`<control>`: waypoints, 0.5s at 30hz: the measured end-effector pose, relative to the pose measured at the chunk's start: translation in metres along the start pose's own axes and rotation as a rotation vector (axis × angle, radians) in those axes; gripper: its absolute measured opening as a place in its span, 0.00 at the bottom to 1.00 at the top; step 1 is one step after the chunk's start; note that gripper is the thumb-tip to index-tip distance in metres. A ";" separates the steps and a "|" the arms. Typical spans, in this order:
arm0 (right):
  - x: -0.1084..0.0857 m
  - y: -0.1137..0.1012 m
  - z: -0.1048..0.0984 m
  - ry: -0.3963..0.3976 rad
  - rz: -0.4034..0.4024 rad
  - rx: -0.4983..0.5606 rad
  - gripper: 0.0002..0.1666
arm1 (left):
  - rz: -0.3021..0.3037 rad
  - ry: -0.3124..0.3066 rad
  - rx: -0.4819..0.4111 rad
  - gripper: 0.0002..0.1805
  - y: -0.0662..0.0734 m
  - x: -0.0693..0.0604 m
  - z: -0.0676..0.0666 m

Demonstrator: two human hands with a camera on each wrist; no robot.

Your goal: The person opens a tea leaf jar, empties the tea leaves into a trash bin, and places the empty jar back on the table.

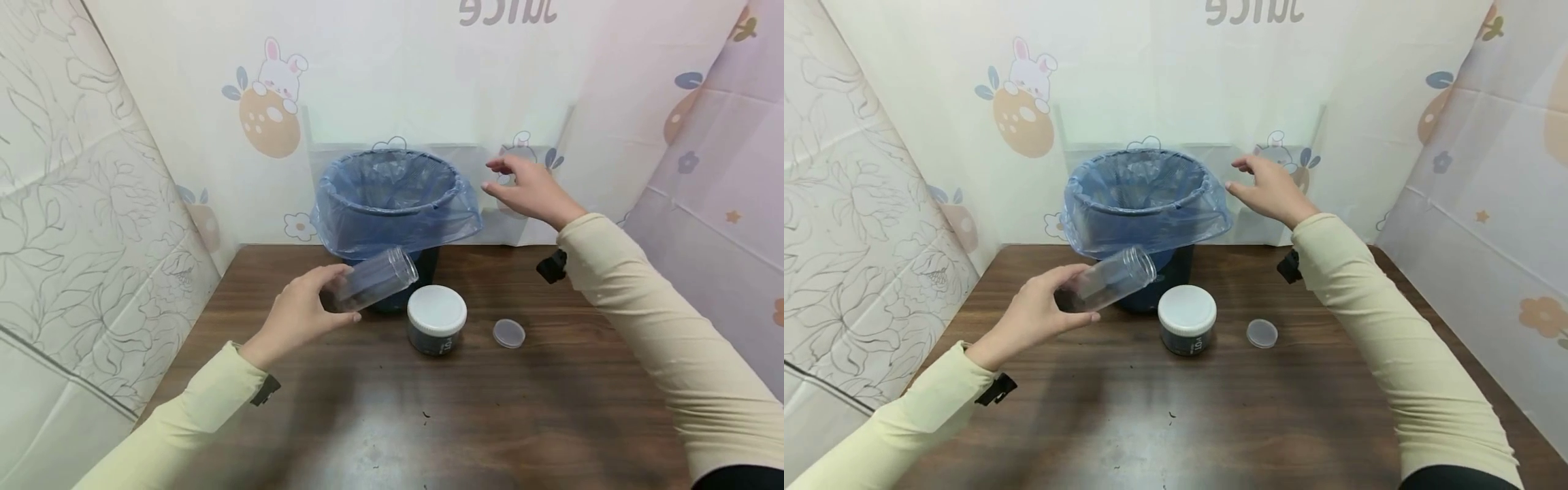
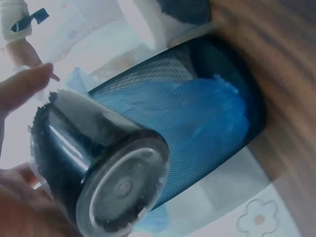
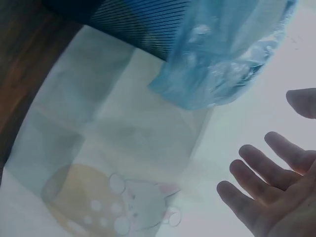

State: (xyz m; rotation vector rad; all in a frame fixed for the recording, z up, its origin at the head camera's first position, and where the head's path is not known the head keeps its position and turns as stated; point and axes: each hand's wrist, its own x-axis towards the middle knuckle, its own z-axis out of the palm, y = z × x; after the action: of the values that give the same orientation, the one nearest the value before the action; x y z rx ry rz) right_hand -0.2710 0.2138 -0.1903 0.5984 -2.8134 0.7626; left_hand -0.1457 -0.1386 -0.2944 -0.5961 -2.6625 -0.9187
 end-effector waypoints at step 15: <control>0.036 -0.017 0.005 -0.076 0.082 0.005 0.39 | -0.064 -0.013 0.062 0.40 0.022 0.053 -0.067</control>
State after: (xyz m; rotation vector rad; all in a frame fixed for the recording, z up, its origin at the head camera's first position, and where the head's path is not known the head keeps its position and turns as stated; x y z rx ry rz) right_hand -0.2964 0.1857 -0.1771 0.5261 -2.9225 0.7781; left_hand -0.1750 -0.1496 -0.2122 -0.5074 -2.7249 -0.8489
